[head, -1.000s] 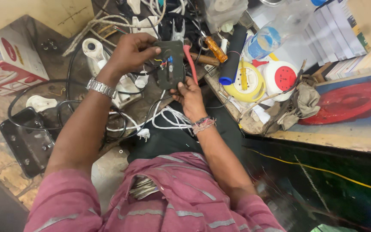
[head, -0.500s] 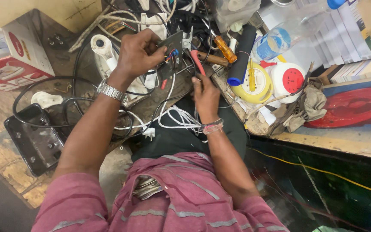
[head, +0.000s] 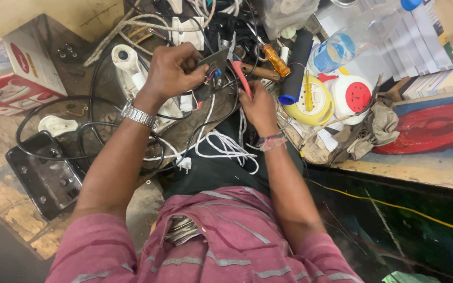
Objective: The person works at a cluttered bench, using pliers and a screwdriver to strip, twist, and connect wires to a small gray electronic component. They repeatedly adjust the wires and the component, occasionally picking up and setting down tools.
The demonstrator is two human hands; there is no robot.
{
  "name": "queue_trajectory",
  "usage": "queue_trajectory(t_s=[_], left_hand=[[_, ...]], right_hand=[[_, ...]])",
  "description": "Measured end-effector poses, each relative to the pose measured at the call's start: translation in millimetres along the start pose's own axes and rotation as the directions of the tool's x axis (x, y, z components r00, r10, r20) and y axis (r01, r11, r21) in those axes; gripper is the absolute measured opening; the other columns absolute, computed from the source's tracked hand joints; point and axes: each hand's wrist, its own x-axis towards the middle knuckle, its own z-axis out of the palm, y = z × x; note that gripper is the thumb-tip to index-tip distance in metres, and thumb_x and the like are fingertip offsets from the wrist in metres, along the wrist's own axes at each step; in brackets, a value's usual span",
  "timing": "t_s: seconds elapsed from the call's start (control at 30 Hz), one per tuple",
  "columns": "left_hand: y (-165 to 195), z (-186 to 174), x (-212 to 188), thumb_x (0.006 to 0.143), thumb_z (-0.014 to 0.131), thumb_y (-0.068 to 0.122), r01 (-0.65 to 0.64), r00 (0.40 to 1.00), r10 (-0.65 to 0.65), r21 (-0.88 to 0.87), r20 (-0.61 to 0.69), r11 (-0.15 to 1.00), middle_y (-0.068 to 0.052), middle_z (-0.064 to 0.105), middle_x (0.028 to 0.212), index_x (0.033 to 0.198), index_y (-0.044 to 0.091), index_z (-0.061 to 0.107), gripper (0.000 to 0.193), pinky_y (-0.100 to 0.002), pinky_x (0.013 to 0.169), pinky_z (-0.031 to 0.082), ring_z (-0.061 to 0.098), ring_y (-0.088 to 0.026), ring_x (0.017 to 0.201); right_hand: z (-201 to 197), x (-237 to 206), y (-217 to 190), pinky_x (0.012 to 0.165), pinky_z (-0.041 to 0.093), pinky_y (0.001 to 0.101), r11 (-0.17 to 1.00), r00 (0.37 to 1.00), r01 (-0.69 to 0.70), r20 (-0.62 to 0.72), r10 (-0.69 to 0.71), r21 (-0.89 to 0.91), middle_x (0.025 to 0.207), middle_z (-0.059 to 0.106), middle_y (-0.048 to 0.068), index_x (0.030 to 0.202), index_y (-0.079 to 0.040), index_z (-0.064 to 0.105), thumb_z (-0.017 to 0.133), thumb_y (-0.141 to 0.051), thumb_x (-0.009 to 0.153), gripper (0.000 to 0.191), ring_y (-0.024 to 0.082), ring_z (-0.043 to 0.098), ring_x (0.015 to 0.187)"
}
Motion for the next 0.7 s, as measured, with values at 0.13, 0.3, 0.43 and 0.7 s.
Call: queue_trajectory(t_s=[0.13,0.3,0.43,0.7], left_hand=[[0.1,0.7,3.3,0.085,0.084,0.010,0.060,0.997,-0.058,0.030,-0.043,0.998,-0.004,0.062,0.064,0.088,0.000,0.066,0.021,-0.026,0.052,0.045,0.057,-0.008,0.055],[-0.9,-3.1,1.3,0.088,0.081,0.008,0.104,0.991,-0.105,-0.011,-0.080,0.995,-0.004,0.058,0.061,0.086,-0.001,0.064,0.020,-0.028,0.050,0.037,0.050,-0.008,0.054],[0.6,-2.3,2.0,0.088,0.080,0.008,0.096,0.992,-0.094,0.012,-0.082,0.995,-0.003,0.057,0.060,0.085,0.000,0.063,0.019,-0.028,0.050,0.037,0.051,-0.008,0.052],[1.2,-1.6,1.0,0.090,0.082,0.009,0.110,0.990,-0.104,0.065,-0.092,0.992,-0.003,0.057,0.062,0.086,0.001,0.062,0.022,-0.027,0.050,0.037,0.050,-0.009,0.052]], right_hand=[[-12.0,9.5,-9.0,0.072,0.052,0.0411,0.996,0.998,-0.028,-0.045,0.032,0.080,0.087,0.072,0.015,0.110,-0.005,0.069,0.073,-0.029,0.095,0.029,0.031,0.070,0.079],[-46.1,0.2,-26.6,0.069,0.052,0.0364,0.994,0.972,0.015,-0.234,0.010,0.107,0.081,0.068,0.012,0.109,-0.005,0.068,0.074,-0.027,0.096,0.027,0.024,0.064,0.071],[-74.4,-7.1,-34.9,0.069,0.050,0.0351,0.974,0.946,0.109,-0.321,-0.040,0.199,0.087,0.066,0.010,0.118,-0.006,0.065,0.073,-0.024,0.102,0.025,0.019,0.062,0.074],[-128.4,-60.6,-58.5,0.116,0.046,0.0413,0.010,0.990,0.062,-0.060,-0.125,0.998,0.148,0.059,0.010,0.101,-0.011,0.063,0.077,-0.019,0.088,0.020,0.022,0.053,0.142]])
